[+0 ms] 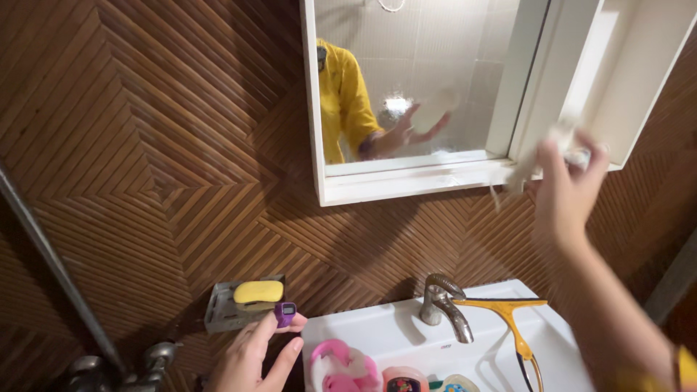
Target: The person uses a handheld squeegee to wipe water from the textured brown tiles in a bathroom. They move between the wall near the sink and the wall beside the toilet, repeatedly scraping the surfaces to remove moisture.
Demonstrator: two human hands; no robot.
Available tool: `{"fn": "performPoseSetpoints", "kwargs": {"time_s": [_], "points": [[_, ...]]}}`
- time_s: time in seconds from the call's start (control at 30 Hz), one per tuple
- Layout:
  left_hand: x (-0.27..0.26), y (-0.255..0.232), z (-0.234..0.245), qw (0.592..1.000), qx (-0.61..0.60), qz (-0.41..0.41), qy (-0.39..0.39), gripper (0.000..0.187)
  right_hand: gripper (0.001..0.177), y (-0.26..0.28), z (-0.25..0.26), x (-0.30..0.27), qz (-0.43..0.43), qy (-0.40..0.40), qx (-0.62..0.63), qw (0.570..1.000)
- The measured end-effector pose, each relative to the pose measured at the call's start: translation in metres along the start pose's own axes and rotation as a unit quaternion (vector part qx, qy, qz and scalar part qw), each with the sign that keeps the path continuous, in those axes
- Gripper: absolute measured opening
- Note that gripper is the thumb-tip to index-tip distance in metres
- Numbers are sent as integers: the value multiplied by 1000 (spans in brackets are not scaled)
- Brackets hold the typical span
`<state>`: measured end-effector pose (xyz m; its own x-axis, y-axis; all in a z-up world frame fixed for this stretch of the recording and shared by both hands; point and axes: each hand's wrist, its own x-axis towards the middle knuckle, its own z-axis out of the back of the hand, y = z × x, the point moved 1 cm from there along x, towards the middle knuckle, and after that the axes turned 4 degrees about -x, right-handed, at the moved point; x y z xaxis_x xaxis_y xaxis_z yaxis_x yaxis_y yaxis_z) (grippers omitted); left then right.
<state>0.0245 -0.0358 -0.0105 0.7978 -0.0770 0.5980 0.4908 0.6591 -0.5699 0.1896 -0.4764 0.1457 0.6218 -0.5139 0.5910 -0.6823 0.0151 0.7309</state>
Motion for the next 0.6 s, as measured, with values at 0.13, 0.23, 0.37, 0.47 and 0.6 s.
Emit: {"fn": "performPoseSetpoints", "kwargs": {"time_s": [0.13,0.23,0.37,0.47,0.6], "points": [[-3,2,0,999,7,-26,-18,39,35,-90,60,-113,-126,16,46,991],[-10,2,3,999,-11,-22,-27,34,50,-150,106,-211,-478,-109,-22,871],[-22,-2,15,999,-16,28,-24,32,57,-190,126,-242,-601,-69,57,794],[-29,-9,20,995,-27,98,-9,41,56,-184,114,-266,-641,-61,107,758],[-36,-16,23,989,-52,139,10,48,63,-166,83,-284,-686,-4,130,716]]}}
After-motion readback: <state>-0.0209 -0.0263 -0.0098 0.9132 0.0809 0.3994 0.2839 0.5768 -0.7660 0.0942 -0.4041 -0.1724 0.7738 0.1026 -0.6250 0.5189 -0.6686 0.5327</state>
